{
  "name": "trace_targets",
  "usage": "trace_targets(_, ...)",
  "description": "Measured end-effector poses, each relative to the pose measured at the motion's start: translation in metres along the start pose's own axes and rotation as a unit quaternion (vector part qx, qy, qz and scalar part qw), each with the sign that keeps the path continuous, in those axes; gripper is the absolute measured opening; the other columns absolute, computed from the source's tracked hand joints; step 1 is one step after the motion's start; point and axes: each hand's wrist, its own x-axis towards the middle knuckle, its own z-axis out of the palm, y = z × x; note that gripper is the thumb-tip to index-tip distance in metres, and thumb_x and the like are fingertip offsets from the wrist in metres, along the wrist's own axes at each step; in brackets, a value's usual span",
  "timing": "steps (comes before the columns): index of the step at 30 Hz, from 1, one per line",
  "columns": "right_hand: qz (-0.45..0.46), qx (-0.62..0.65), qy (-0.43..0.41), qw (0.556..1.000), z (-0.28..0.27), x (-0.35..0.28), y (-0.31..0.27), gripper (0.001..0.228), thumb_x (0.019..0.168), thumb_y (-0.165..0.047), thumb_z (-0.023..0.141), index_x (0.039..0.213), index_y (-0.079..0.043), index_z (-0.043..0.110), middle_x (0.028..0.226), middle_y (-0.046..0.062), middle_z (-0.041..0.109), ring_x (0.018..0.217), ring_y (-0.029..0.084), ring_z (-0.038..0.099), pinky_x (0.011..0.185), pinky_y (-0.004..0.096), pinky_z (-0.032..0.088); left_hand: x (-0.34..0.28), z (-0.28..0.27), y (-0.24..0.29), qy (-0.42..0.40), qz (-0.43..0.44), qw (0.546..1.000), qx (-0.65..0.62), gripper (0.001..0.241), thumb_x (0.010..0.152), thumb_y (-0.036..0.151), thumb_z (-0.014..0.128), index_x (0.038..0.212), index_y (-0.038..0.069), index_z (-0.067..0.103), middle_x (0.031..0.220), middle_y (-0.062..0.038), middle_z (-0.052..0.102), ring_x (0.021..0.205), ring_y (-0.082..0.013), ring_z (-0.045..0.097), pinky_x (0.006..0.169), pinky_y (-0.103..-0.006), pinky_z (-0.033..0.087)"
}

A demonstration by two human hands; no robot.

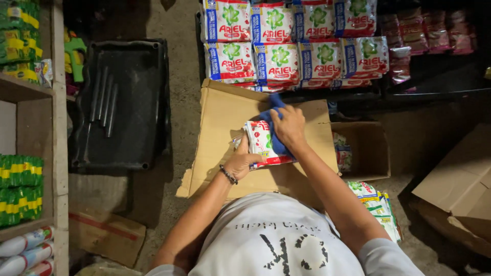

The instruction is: The person wipes packets of detergent with a blue cloth and places them back onto a shelf.

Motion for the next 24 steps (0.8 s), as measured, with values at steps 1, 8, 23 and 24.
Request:
trace_targets(1, 0.017, -0.010, 0.051, 0.999, 0.001, -0.006, 0.004, 0.045, 0.105, -0.055, 0.051, 0.098, -0.019, 0.077, 0.107, 0.005, 0.073, 0.098, 0.034, 0.068, 0.080, 0.047, 0.058, 0.003, -0.001, 0.000, 0.001, 0.002, 0.999, -0.032, 0.102, 0.071, -0.015, 0.077, 0.156, 0.019, 0.032, 0.145, -0.019, 0.056, 0.130, -0.0369, 0.057, 0.104, -0.0517, 0.053)
trace_targets(8, -0.009, -0.012, 0.038, 0.999, -0.030, -0.031, -0.059, 0.033, 0.099, -0.041, 0.060, 0.122, -0.020, 0.071, 0.118, 0.008, 0.067, 0.107, 0.039, 0.062, 0.086, 0.051, 0.053, -0.011, 0.027, 0.029, -0.034, -0.014, 0.971, -0.237, 0.077, 0.095, 0.072, 0.040, 0.145, 0.014, 0.052, 0.136, -0.004, 0.064, 0.121, -0.0200, 0.062, 0.106, -0.0396, 0.052)
trace_targets(23, -0.419, 0.063, 0.142, 0.895, -0.035, -0.084, -0.067, 0.037, 0.107, -0.044, 0.038, 0.099, -0.020, 0.065, 0.107, 0.005, 0.060, 0.093, 0.034, 0.056, 0.077, 0.044, 0.042, 0.020, -0.021, -0.004, 0.124, -0.092, 0.981, -0.116, 0.081, 0.084, 0.074, 0.056, 0.134, 0.010, 0.062, 0.123, -0.013, 0.065, 0.110, -0.0282, 0.062, 0.097, -0.0398, 0.053)
trace_targets(24, -0.420, 0.062, 0.141, 0.895, -0.045, -0.083, -0.065, 0.037, 0.107, -0.044, 0.038, 0.099, -0.020, 0.065, 0.107, 0.005, 0.060, 0.093, 0.034, 0.056, 0.077, 0.044, 0.042, 0.014, -0.015, -0.002, 0.124, -0.093, 0.981, -0.116, 0.081, 0.084, 0.074, 0.056, 0.134, 0.010, 0.062, 0.123, -0.013, 0.065, 0.110, -0.0282, 0.062, 0.097, -0.0398, 0.053)
